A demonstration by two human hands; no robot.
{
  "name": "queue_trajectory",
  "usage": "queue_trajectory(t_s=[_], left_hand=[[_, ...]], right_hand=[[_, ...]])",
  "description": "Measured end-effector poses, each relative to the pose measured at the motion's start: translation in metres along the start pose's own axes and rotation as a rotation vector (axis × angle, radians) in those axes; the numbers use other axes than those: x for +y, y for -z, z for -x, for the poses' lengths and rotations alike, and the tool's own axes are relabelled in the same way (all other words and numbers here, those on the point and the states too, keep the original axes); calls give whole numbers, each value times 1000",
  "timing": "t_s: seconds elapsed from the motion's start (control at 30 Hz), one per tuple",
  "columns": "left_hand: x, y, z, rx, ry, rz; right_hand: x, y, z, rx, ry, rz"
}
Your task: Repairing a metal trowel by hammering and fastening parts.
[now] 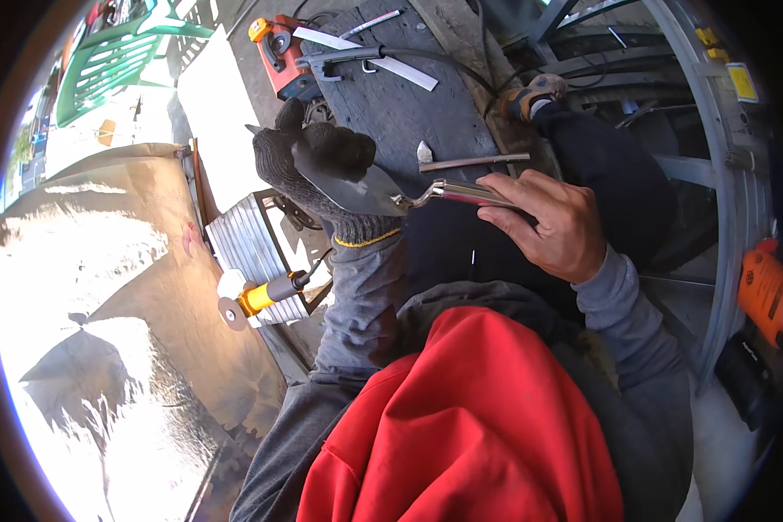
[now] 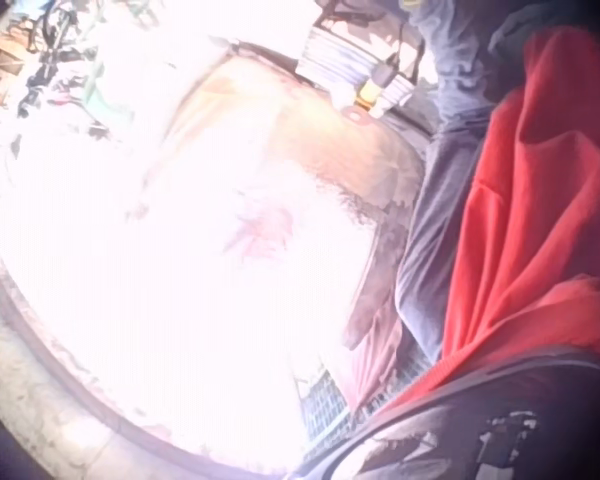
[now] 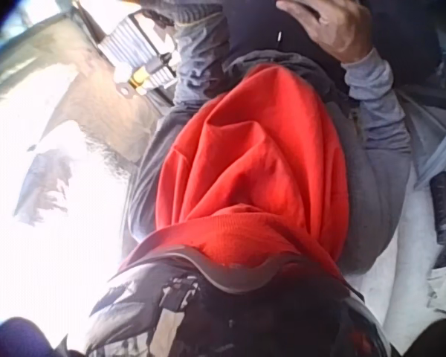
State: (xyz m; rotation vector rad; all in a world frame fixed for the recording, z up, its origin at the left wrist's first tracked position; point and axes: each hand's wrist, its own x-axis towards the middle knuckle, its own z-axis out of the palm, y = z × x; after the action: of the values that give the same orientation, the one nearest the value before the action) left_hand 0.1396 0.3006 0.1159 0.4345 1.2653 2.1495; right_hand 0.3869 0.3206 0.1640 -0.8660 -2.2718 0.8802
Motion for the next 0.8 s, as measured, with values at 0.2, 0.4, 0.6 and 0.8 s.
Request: queue_trajectory(t_s=[0.2, 0.4, 0.6, 0.8], left_hand=[[-35, 32, -12, -176, 167, 398], [-17, 5, 1, -252, 326, 457], [-7, -2, -1, -400, 570, 398], [-1, -5, 9, -441, 317, 285]], right_hand=[[-1, 2, -1, -13, -76, -51], [6, 19, 8, -319, -508, -279], [15, 5, 24, -263, -498, -259], [13, 8, 23, -446, -735, -595]])
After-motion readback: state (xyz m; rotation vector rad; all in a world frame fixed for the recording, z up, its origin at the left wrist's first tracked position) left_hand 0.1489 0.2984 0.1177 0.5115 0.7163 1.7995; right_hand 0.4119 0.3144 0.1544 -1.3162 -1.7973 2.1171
